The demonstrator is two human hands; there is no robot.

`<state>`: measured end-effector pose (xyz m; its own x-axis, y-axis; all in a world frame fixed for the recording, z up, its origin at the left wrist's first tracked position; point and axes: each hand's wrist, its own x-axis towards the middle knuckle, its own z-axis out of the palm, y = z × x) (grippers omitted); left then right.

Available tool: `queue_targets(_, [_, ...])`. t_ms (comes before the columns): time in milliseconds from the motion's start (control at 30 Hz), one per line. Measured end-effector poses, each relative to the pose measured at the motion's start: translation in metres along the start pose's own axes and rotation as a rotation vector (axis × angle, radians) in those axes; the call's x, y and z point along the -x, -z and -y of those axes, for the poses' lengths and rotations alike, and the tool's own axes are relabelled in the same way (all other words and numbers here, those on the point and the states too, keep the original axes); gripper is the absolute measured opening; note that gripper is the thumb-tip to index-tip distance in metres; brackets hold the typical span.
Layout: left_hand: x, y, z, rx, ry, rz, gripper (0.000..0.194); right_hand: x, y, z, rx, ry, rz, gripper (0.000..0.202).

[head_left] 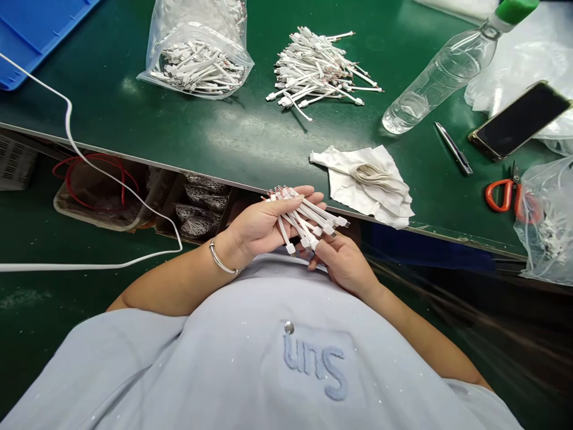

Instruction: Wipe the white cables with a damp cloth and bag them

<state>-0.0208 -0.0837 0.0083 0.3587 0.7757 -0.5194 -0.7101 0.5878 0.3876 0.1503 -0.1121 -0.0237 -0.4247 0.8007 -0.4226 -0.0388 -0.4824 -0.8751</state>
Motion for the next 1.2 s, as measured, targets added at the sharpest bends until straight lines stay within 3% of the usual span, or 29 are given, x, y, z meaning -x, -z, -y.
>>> queue_targets(333, [0.000,-0.002,0.001,0.006,0.005,-0.011,0.020,0.000,-0.003,0.003,-0.087,-0.054,-0.029,0.029])
queue_targets(500, [-0.003,-0.001,0.002,0.021,0.005,-0.010,0.019,-0.004,-0.005,0.007,-0.138,-0.185,0.067,0.035])
queue_targets(700, [-0.003,-0.002,-0.001,0.007,-0.010,-0.044,0.017,-0.004,-0.005,0.008,-0.076,-0.239,0.192,0.030])
queue_targets(867, [-0.006,-0.003,-0.014,-0.027,-0.055,-0.041,0.024,-0.003,-0.002,0.005,-0.123,-0.271,0.217,0.037])
queue_targets(967, [-0.008,-0.012,-0.034,-0.089,-0.179,-0.024,0.030,-0.004,-0.001,0.005,-0.132,-0.321,0.187,0.040])
queue_targets(1067, [-0.008,-0.023,-0.055,-0.218,-0.413,-0.014,0.029,-0.008,0.001,0.004,-0.108,-0.289,0.118,0.035])
queue_targets(1133, [-0.011,-0.024,-0.060,-0.458,-0.556,0.028,0.026,-0.013,0.002,0.002,-0.125,-0.214,0.064,0.033])
queue_targets(1200, [-0.018,-0.015,-0.055,-0.877,-0.671,0.173,0.024,-0.021,0.004,0.002,-0.191,-0.183,0.063,0.042])
